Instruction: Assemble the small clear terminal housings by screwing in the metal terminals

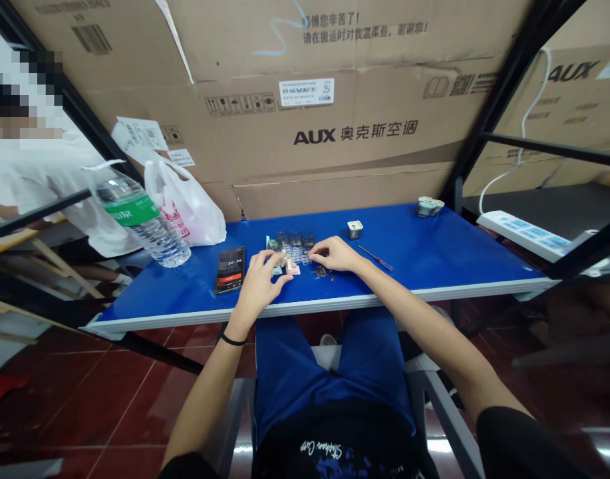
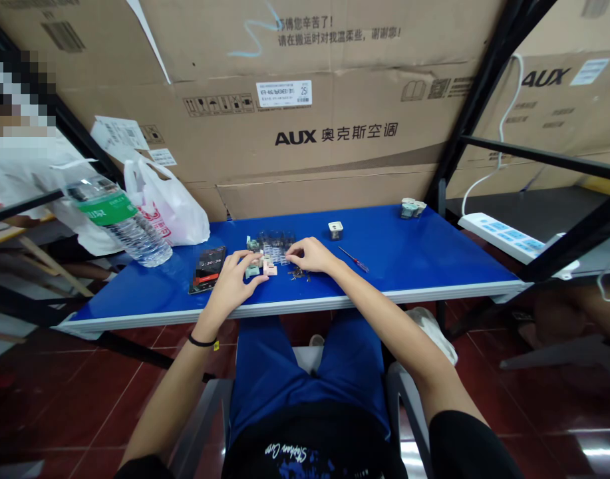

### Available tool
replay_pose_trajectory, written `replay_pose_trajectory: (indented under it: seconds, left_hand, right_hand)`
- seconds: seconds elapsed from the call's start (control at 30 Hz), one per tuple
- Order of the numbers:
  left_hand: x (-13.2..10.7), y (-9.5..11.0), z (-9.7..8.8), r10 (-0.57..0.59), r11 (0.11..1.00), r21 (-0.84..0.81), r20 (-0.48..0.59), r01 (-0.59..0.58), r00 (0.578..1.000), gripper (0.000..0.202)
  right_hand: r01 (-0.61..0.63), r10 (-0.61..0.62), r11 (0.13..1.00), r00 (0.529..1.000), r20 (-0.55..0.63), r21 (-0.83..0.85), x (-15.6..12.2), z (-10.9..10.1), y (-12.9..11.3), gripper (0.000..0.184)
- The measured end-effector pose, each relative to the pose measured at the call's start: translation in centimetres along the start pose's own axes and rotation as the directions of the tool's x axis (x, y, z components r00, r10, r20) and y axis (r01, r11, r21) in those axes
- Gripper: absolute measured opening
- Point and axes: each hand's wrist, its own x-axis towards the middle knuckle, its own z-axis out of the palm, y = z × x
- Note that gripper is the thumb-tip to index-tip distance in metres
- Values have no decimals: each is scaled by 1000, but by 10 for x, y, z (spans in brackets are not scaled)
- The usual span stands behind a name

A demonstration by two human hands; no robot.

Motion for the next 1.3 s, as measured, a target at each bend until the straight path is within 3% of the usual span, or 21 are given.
replay_pose_trajectory:
  seconds: [0.17,0.27,0.4,0.5,0.63,0.7,0.83,1.0,1.07,1.17,1.23,1.3]
  left_hand:
    - [3,-2,4,-48,999,-26,-3,48,999,46]
    - [7,-1,7,-58,998,-31,-9,58,998,45]
    - [11,2,10,-69,998,-7,-2,69,998,47]
    - [13,3,12,-79,997,6,0,79,997,47]
    - [14,2,15,-88,996,-6,-6,88,996,47]
    - [16,1,17,-92,996,-9,-10,91,996,48]
    - [19,1,20,-99,995,-19,1,99,995,49]
    - [19,2,13,-105,994,-17,19,105,994,56]
    - [18,5,5,-107,994,-18,-6,107,994,59]
    - [17,17,-12,-88,994,-79,-101,80,991,53]
    - [16,33,-24,-48,982,-187,-140,21,989,45]
    - [14,52,-31,33,947,-314,-129,-72,991,44]
  right_hand:
    - [28,-28,1000,1000,-2,-4,2,2,0,19]
    - [30,-30,1000,996,-78,-9,0,-7,-1,19]
    - [-34,4,993,966,-259,-111,-18,-39,3,20]
    - [-150,77,967,942,-326,-205,-39,-67,13,20]
    - [-321,235,907,923,-304,-273,-53,-91,33,21]
    - [-341,259,891,924,-282,-300,-48,-94,42,29]
    - [-351,276,885,925,-262,-307,-23,-90,52,62]
    - [-362,305,883,927,-219,-300,1,-85,55,47]
    - [-361,297,887,924,-241,-288,0,-86,50,45]
    - [-308,240,921,931,-275,-239,-11,-84,27,59]
    - [-164,135,982,957,-258,-92,-24,-78,0,68]
    - [5,11,998,971,-239,67,-38,-67,-32,64]
